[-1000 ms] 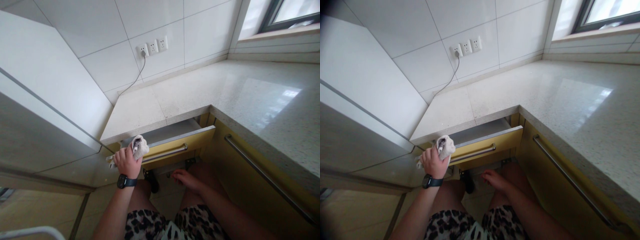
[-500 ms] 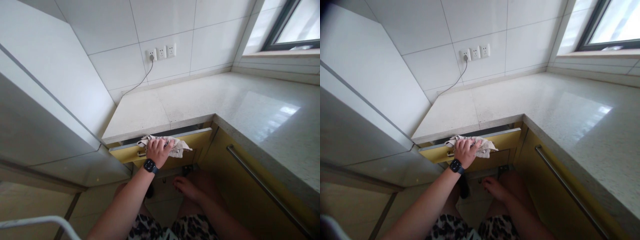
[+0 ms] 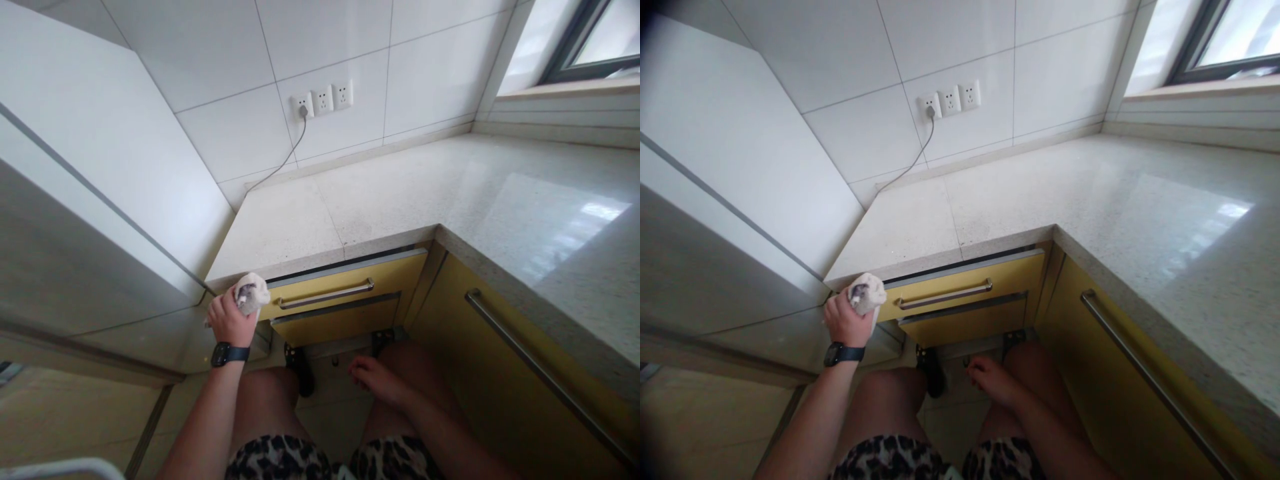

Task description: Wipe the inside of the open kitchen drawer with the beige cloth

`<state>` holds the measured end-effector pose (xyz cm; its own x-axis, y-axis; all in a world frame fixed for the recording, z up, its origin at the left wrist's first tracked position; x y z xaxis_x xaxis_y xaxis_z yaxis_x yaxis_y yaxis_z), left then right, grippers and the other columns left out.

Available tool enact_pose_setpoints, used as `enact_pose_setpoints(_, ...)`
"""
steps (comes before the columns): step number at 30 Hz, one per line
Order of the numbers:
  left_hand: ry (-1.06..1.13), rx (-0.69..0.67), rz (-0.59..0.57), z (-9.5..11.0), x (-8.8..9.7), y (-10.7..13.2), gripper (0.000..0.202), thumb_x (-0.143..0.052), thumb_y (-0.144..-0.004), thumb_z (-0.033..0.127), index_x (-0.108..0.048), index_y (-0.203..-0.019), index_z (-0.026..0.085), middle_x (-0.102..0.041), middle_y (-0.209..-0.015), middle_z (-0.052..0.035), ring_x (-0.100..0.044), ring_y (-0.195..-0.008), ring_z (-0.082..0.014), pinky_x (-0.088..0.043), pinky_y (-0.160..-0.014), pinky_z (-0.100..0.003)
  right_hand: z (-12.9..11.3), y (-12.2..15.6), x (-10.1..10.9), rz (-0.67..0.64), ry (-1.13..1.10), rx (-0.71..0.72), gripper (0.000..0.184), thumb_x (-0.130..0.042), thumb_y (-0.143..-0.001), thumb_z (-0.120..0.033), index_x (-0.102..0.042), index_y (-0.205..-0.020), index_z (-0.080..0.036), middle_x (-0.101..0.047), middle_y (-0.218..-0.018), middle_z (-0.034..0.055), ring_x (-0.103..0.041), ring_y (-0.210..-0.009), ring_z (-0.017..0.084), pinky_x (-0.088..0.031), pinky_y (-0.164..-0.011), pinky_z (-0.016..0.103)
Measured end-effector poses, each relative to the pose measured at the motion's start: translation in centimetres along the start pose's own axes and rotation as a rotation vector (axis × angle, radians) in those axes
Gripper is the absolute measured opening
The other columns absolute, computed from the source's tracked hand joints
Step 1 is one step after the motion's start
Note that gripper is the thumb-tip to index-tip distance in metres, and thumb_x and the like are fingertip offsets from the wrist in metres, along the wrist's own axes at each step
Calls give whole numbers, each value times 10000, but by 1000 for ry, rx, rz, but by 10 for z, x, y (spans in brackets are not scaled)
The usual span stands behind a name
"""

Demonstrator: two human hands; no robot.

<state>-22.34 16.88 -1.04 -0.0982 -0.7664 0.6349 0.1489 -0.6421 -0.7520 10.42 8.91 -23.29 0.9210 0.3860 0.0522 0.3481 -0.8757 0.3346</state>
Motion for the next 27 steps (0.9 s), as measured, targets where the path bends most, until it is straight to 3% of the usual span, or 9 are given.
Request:
enact_pose_setpoints(2,72,191,114,-23,2,2,637,-680,-756,457,-523,-1241,75,-565,-1147,-199,-515,-1156,-368,-390,-1014,-484,1,-1,-1,-5,5,1,226,-540,-735,-386,-628,-809,-191,-593,-711,11,-537,-664,162,-387,-621,284)
enact_pose_setpoints(5,364,525,299,-35,-2,14,704,-663,-807,449,-378,-1344,95,-493,-1352,-207,-487,-1285,-306,-387,-1090,-441,2,-1,0,-7,13,-2,217,-537,-736,-385,-623,-794,-194,-587,-709,10,-532,-661,158,-382,-617,279)
enact_pose_setpoints(7,619,801,371,-29,-16,31,738,-636,-857,429,-250,-1410,129,-391,-1479,-200,-447,-1352,-250,-372,-1127,-393,1,-1,1,-9,18,-5,223,-531,-743,-386,-626,-803,-194,-588,-711,11,-532,-659,158,-382,-619,280)
enact_pose_setpoints(9,826,1037,350,-8,-38,54,754,-643,-869,442,-207,-1428,186,-366,-1520,-165,-439,-1369,-219,-395,-1116,-354,-1,-1,1,-14,22,-7,226,-528,-744,-381,-632,-817,-195,-596,-716,14,-537,-667,161,-387,-628,282)
enact_pose_setpoints(14,1124,1279,100,68,-90,106,594,-555,-900,538,-373,-1375,230,-557,-1373,-125,-598,-1214,-247,-565,-882,-372,-2,-1,-1,-31,35,-14,225,-533,-738,-378,-635,-820,-194,-595,-711,15,-536,-665,165,-392,-629,287)
enact_pose_setpoints(18,1511,1445,-211,113,-114,122,554,-422,-922,647,-591,-1225,215,-680,-1168,-123,-690,-1020,-291,-581,-800,-454,2,-1,-1,-16,36,-19,243,-529,-737,-390,-632,-828,-189,-592,-717,18,-537,-673,170,-396,-630,291)
enact_pose_setpoints(21,1685,1619,-223,104,-110,115,588,-345,-936,670,-576,-1282,254,-661,-1223,-96,-668,-1060,-282,-561,-842,-456,3,2,2,10,34,-28,243,-529,-738,-392,-629,-837,-194,-592,-715,16,-541,-669,170,-401,-630,291)
enact_pose_setpoints(24,1598,1602,-107,74,-98,98,624,-261,-955,659,-541,-1339,255,-647,-1249,-91,-647,-1098,-273,-557,-844,-436,1,7,7,23,4,-19,240,-533,-749,-390,-640,-840,-196,-607,-731,20,-552,-676,169,-406,-629,290)
enact_pose_setpoints(27,1522,1569,-153,73,-93,95,617,-281,-949,675,-508,-1372,287,-649,-1255,-69,-645,-1099,-251,-559,-811,-387,-4,9,7,20,-40,-4,254,-571,-754,-426,-656,-840,-202,-628,-746,23,-563,-689,171,-420,-641,294)
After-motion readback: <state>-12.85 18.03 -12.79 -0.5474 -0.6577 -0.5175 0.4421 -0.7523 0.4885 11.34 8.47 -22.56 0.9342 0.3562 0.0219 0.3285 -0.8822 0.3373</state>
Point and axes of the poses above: each hand's wrist, its own y-axis away from the middle knuckle, its own x-axis out of the back of the hand, z = x × y, the point moved 6 cm from there along -y, towards the middle knuckle
